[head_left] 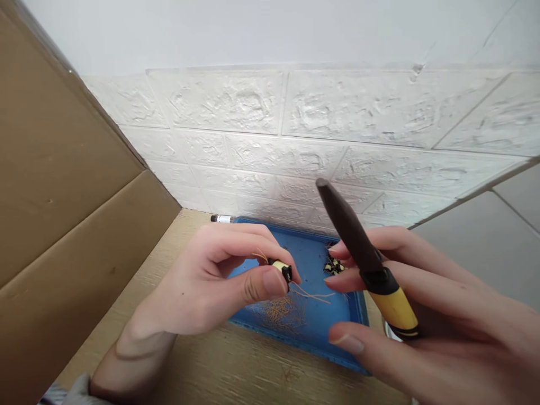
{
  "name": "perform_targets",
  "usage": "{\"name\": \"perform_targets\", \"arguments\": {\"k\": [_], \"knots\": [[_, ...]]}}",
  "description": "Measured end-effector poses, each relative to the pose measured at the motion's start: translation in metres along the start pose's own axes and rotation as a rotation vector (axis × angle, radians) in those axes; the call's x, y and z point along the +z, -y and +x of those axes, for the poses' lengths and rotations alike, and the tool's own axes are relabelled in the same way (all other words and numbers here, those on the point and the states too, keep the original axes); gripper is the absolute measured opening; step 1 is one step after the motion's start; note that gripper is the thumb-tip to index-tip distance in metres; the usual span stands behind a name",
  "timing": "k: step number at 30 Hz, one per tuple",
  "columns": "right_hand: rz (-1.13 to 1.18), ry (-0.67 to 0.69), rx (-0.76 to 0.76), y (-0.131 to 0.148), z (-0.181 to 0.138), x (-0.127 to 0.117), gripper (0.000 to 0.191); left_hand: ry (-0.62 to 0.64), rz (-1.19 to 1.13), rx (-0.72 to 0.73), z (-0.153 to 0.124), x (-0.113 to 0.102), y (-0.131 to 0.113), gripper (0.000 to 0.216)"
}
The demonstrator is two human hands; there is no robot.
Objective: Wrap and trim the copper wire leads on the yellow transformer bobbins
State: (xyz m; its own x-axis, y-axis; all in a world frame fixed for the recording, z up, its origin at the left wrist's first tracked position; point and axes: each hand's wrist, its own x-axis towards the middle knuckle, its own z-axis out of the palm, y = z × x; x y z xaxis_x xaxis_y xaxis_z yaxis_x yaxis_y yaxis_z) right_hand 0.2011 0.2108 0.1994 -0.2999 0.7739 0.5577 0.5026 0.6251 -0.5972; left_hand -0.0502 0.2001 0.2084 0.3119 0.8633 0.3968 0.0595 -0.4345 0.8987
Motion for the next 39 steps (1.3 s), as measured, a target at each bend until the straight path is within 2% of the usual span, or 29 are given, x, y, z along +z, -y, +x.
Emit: {"name": "perform_targets", "arguments": {"k": [14, 17, 23, 28, 32, 39], "knots": [[0.109, 0.009, 0.066, 0.011, 0.0, 0.004, 0.014, 0.052, -0.103, -0.053, -0.005, 0.006, 0.011, 0.038], [0.145, 0.06, 0.057, 0.015, -0.001, 0.0, 0.012, 0.054, -0.106, -0.055, -0.005, 0.005, 0.012, 0.04], [0.194, 0.186, 0.013, 0.018, 0.002, -0.003, 0.021, 0.065, -0.121, -0.05, -0.005, 0.004, 0.011, 0.039], [0.373, 0.107, 0.136, 0.022, 0.006, 0.004, 0.024, 0.059, -0.076, -0.054, -0.008, 0.004, 0.009, 0.041], [0.442, 0.09, 0.146, 0.024, 0.011, 0.009, 0.027, 0.085, -0.107, -0.059, -0.008, 0.006, 0.009, 0.032], [0.274, 0.062, 0.057, 0.025, 0.008, 0.009, 0.025, 0.106, -0.221, -0.026, -0.012, 0.006, 0.015, 0.004]]}}
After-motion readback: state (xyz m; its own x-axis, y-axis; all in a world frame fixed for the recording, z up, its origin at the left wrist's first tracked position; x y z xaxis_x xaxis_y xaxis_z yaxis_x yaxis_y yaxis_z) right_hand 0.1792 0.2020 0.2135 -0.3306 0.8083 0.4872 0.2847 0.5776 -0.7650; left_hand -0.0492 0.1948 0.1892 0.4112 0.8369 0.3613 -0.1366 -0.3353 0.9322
